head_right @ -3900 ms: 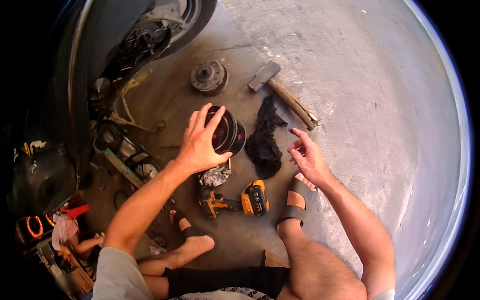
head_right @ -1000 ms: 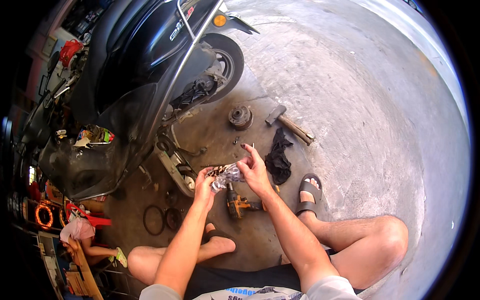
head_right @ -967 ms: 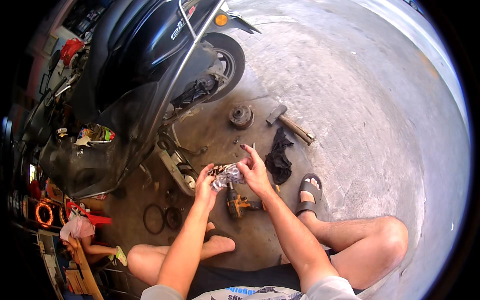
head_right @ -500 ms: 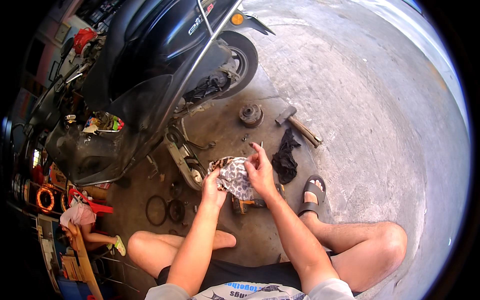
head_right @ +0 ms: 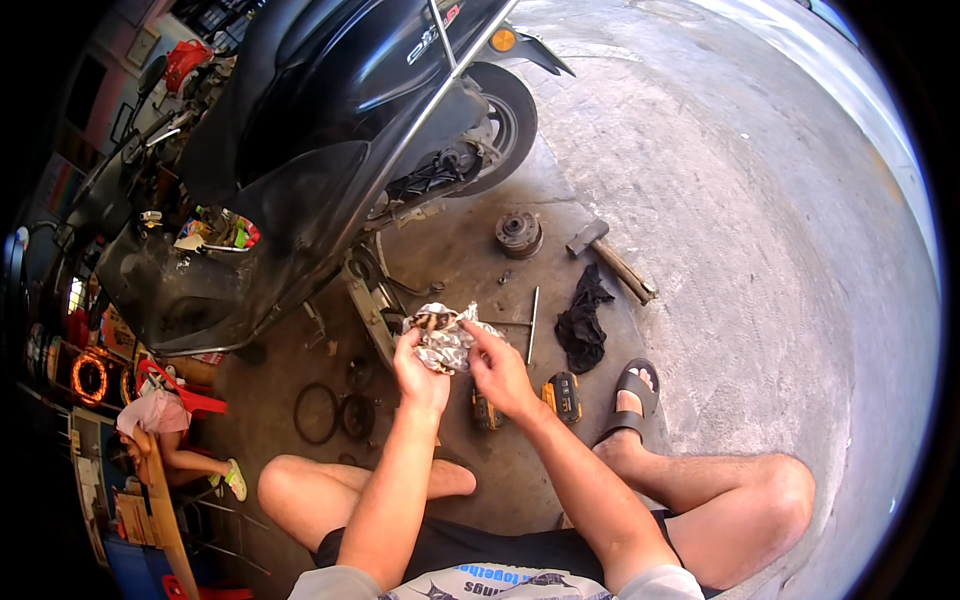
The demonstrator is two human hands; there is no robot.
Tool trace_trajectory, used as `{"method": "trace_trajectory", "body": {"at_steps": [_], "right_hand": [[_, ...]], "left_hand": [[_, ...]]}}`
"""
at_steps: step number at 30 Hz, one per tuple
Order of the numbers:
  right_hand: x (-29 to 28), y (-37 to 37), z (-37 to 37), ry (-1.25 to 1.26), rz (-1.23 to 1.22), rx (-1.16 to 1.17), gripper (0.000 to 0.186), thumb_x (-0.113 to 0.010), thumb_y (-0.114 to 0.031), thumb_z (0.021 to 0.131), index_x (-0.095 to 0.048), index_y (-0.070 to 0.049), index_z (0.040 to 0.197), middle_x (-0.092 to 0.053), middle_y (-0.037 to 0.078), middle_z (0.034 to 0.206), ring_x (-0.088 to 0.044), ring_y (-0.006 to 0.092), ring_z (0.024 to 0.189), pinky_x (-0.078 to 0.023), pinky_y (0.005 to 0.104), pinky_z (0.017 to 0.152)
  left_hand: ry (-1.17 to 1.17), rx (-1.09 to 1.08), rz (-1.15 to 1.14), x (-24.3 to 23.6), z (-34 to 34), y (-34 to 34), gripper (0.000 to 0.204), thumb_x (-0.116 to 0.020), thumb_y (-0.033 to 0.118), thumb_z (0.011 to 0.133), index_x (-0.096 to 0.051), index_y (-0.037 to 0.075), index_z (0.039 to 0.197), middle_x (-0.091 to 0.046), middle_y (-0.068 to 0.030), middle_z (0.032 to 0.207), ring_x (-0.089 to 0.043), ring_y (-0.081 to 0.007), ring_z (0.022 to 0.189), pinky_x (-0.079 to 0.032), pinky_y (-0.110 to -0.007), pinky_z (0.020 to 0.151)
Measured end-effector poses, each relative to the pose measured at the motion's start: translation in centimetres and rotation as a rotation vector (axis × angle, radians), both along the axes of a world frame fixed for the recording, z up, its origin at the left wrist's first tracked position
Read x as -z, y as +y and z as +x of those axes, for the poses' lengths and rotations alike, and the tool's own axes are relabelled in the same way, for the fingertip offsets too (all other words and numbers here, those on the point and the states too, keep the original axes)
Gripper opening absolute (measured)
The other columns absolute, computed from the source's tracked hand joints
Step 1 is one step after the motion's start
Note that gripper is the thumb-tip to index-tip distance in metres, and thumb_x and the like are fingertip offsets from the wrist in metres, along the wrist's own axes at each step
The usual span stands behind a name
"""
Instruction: The person handles a variator pulley with roller weights, applies grease from a container onto the metal parts, and wipes them with a cloth. The person then applies grease into the clutch pulley assembly, closes the grease container lid, and wipes hands with a cloth.
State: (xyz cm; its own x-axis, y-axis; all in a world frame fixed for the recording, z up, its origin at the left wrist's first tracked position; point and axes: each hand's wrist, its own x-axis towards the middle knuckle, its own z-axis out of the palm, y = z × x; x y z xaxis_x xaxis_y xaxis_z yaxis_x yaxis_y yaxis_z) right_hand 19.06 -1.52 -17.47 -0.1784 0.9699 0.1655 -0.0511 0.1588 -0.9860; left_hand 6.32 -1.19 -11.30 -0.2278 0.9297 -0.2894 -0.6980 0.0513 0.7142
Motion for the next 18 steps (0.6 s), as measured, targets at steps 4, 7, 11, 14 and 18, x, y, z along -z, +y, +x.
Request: {"method": "trace_trajectory", "body": {"at_steps": [4, 7, 11, 14, 18], "right_hand": [[-2.5, -2.2, -1.3, -0.622, 0.114, -0.231, 0.028, -0.057, -0.02, 0.089, -0.057, -0.008, 0.114, -0.071, 0.021, 0.093, -0.069, 0.0424, 0.09, -0.054, 0.0537, 0.077], [-2.9, -2.5, -1.3, -0.67, 0.096, -0.358, 0.026, -0.058, -0.02, 0.087, -0.061, -0.006, 0.109, -0.071, 0.022, 0.09, -0.068, 0.0436, 0.086, -0.054, 0.0537, 0.076], [1.1, -1.8, -2.0, -0.608, 0.141, -0.419, 0.019, -0.062, -0.014, 0.078, -0.064, 0.004, 0.085, -0.069, 0.028, 0.082, -0.068, 0.0442, 0.08, -0.056, 0.0501, 0.073], [0.2, -1.6, -1.2, -0.546, 0.063, -0.549, 0.018, -0.059, -0.006, 0.078, -0.064, 0.005, 0.091, -0.071, 0.022, 0.078, -0.073, 0.0336, 0.076, -0.058, 0.0436, 0.069], [-1.7, -1.9, -0.4, -0.254, -0.36, -0.644, 0.027, -0.057, -0.001, 0.082, -0.067, 0.003, 0.106, -0.073, 0.011, 0.079, -0.074, 0.0189, 0.077, -0.061, 0.0335, 0.066]], "left_hand": [[0.125, -0.085, -0.186, 1.5, 0.3, 0.4, 0.037, -0.052, 0.039, 0.104, -0.063, 0.005, 0.114, -0.067, -0.0054, 0.107, -0.064, -0.0186, 0.094, -0.054, -0.036, 0.085], [0.443, -0.21, -0.194, 3.8, 0.7, -0.6, 0.018, -0.053, 0.019, 0.105, -0.056, 0.006, 0.116, -0.061, -0.0038, 0.097, -0.06, -0.0148, 0.085, -0.054, -0.033, 0.073], [0.318, -0.321, -0.268, 7.2, -1.1, -0.3, 0.021, -0.052, 0.021, 0.105, -0.056, 0.005, 0.118, -0.06, -0.0037, 0.094, -0.06, -0.0155, 0.082, -0.053, -0.034, 0.072], [0.328, -0.328, -0.283, 8.4, -1.8, -0.6, 0.02, -0.052, 0.02, 0.105, -0.056, 0.005, 0.117, -0.059, -0.003, 0.093, -0.059, -0.0151, 0.081, -0.051, -0.034, 0.071], [0.336, -0.335, -0.276, 9.1, -2.3, -0.4, 0.018, -0.052, 0.02, 0.105, -0.056, 0.005, 0.114, -0.057, -0.002, 0.091, -0.056, -0.0146, 0.079, -0.05, -0.033, 0.069]]}}
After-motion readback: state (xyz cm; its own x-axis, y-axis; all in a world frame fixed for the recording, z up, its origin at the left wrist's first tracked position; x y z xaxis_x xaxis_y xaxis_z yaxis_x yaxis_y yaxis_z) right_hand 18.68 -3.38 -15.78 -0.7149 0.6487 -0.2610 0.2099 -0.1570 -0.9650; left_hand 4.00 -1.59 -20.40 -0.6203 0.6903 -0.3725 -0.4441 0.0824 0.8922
